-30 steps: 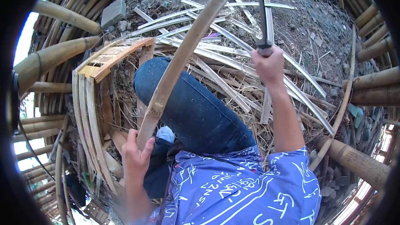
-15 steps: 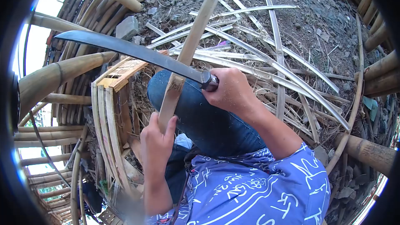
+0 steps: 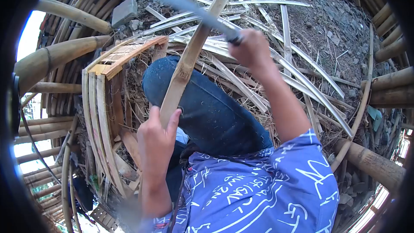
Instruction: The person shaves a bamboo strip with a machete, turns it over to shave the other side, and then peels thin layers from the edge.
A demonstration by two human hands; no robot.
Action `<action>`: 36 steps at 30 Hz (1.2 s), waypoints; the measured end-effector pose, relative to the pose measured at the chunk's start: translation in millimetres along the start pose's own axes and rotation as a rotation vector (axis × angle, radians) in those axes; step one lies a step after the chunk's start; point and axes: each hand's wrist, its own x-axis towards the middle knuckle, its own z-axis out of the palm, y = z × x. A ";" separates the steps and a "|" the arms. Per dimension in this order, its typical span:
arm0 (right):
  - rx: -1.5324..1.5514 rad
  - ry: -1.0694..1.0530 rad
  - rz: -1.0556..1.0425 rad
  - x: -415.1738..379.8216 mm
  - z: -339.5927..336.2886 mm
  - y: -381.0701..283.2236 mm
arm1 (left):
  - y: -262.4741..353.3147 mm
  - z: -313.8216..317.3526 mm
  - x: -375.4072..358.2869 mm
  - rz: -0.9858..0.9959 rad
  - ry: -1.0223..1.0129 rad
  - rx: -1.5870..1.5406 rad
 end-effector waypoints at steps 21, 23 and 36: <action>0.189 -0.102 -0.156 -9.8 4.9 -47.7 | -17.5 -7.1 5.2 -0.148 -0.194 -0.497; 0.165 -0.097 -0.163 -4.6 11.4 -48.2 | -18.4 -5.5 3.6 -0.147 -0.178 -0.500; 0.082 0.045 -0.217 12.6 22.5 -29.3 | -24.6 -4.5 -0.3 -0.118 -0.184 -0.521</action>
